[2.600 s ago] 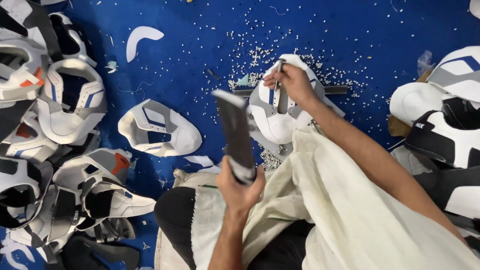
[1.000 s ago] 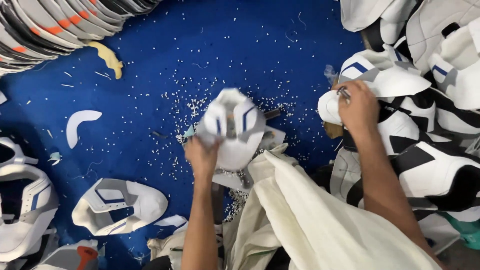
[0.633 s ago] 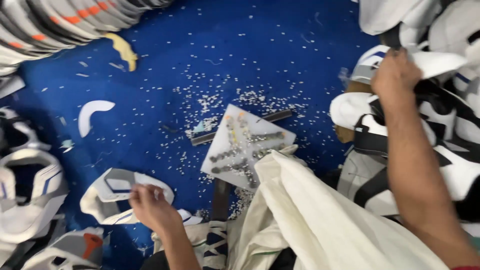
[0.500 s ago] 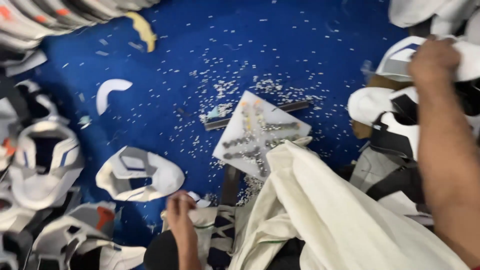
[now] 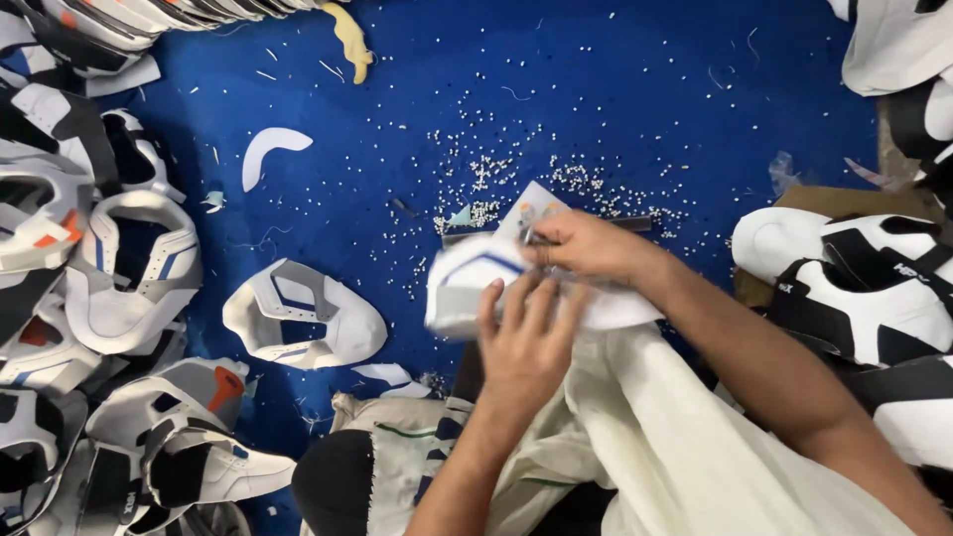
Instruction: Installing metal rivets into shoe uppers using a manual tool.
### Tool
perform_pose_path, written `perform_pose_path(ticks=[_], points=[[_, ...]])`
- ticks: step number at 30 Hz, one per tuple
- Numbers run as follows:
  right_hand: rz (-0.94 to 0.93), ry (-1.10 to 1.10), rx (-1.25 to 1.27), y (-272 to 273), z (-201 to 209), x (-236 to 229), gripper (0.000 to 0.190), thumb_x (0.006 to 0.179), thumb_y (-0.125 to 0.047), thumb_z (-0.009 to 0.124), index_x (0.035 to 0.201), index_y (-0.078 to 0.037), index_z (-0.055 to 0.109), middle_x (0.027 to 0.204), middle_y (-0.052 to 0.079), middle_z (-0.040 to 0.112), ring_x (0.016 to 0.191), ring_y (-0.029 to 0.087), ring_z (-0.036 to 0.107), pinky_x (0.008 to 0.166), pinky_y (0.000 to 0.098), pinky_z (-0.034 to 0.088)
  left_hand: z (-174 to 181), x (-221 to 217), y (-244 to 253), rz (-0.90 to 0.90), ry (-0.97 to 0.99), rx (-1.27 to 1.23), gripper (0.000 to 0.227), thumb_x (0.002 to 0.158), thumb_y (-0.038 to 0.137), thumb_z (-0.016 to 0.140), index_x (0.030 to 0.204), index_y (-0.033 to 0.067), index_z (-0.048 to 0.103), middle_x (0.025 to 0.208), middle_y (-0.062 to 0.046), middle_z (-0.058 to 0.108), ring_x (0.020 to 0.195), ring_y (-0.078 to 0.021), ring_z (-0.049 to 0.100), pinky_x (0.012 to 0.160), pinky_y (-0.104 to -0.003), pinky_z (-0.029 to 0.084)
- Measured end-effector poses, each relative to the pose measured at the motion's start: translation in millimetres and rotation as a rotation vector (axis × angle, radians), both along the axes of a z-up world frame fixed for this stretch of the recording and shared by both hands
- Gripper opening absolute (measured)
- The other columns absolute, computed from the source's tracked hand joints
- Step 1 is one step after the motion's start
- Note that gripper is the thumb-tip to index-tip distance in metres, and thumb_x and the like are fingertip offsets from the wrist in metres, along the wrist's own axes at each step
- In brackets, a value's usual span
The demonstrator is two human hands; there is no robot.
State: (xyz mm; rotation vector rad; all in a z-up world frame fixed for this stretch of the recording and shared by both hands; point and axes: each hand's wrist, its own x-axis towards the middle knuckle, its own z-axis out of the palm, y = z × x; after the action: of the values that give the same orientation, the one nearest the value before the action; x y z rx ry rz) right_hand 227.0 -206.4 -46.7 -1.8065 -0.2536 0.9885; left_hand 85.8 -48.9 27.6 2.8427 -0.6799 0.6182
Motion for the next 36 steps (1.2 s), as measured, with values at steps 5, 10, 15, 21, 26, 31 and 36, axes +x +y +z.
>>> perform_pose_path(ticks=[5, 10, 15, 21, 26, 31, 36], points=[[-0.135, 0.097, 0.450, -49, -27, -18, 0.029, 0.093, -0.019, 0.067, 0.114, 0.000, 0.077, 0.114, 0.011, 0.078, 0.099, 0.021, 0.069, 0.087, 0.0345, 0.053, -7, -3, 31, 0.286, 0.108, -0.739, 0.026, 0.088, 0.002, 0.068, 0.112, 0.0109, 0.073, 0.106, -0.007, 0.074, 0.097, -0.0262, 0.073, 0.086, -0.041, 0.056], [0.118, -0.377, 0.262, -51, 8, -49, 0.071, 0.065, -0.024, 0.088, 0.129, 0.000, 0.068, 0.127, 0.014, 0.066, 0.115, 0.029, 0.063, 0.097, 0.0373, 0.050, -19, 12, 39, 0.367, 0.348, -0.875, 0.024, 0.091, 0.006, 0.071, 0.115, 0.0076, 0.071, 0.104, -0.011, 0.072, 0.083, -0.0271, 0.073, 0.067, -0.036, 0.057], [-0.156, -0.346, -0.279, -26, 34, -10, 0.038, 0.086, -0.022, 0.080, 0.118, -0.004, 0.068, 0.111, 0.009, 0.073, 0.102, 0.025, 0.073, 0.092, 0.0372, 0.059, 1, 81, 42, 0.202, 0.368, -0.713, 0.026, 0.096, 0.005, 0.073, 0.121, 0.0090, 0.071, 0.108, -0.012, 0.070, 0.089, -0.0285, 0.073, 0.074, -0.036, 0.057], [-0.177, -1.142, -0.115, -28, -35, 42, 0.039, 0.095, -0.024, 0.076, 0.132, -0.016, 0.072, 0.129, 0.012, 0.073, 0.104, 0.026, 0.076, 0.085, 0.0344, 0.062, -83, 105, 54, 0.043, 0.218, -0.866, 0.045, 0.081, -0.009, 0.068, 0.123, 0.0077, 0.070, 0.122, -0.013, 0.071, 0.107, -0.0292, 0.074, 0.087, -0.033, 0.060], [-0.100, -0.364, -0.354, -45, -124, -84, 0.041, 0.104, -0.032, 0.061, 0.143, -0.040, 0.066, 0.115, 0.002, 0.075, 0.090, 0.017, 0.074, 0.080, 0.0286, 0.061, -154, -27, 50, 0.065, 0.431, -0.352, 0.054, 0.067, -0.010, 0.062, 0.116, 0.0105, 0.072, 0.123, -0.013, 0.070, 0.111, -0.0324, 0.070, 0.089, -0.041, 0.059], [0.121, -0.637, -0.435, -36, -81, -107, 0.070, 0.080, 0.002, 0.058, 0.142, -0.030, 0.055, 0.149, -0.007, 0.055, 0.077, 0.019, 0.076, 0.066, 0.0290, 0.061, -127, -18, 51, -0.003, 0.631, -0.229, 0.050, 0.081, -0.003, 0.061, 0.129, 0.0105, 0.067, 0.117, -0.015, 0.065, 0.098, -0.0336, 0.071, 0.075, -0.042, 0.058], [0.023, -0.745, -0.318, -47, -95, -81, 0.061, 0.073, 0.008, 0.060, 0.122, -0.024, 0.076, 0.130, -0.003, 0.071, 0.087, 0.023, 0.076, 0.078, 0.0315, 0.060, -151, -40, 25, 0.066, 0.732, -0.204, 0.065, 0.077, -0.004, 0.058, 0.135, 0.0248, 0.065, 0.130, -0.018, 0.060, 0.111, -0.0394, 0.064, 0.089, -0.042, 0.057]])
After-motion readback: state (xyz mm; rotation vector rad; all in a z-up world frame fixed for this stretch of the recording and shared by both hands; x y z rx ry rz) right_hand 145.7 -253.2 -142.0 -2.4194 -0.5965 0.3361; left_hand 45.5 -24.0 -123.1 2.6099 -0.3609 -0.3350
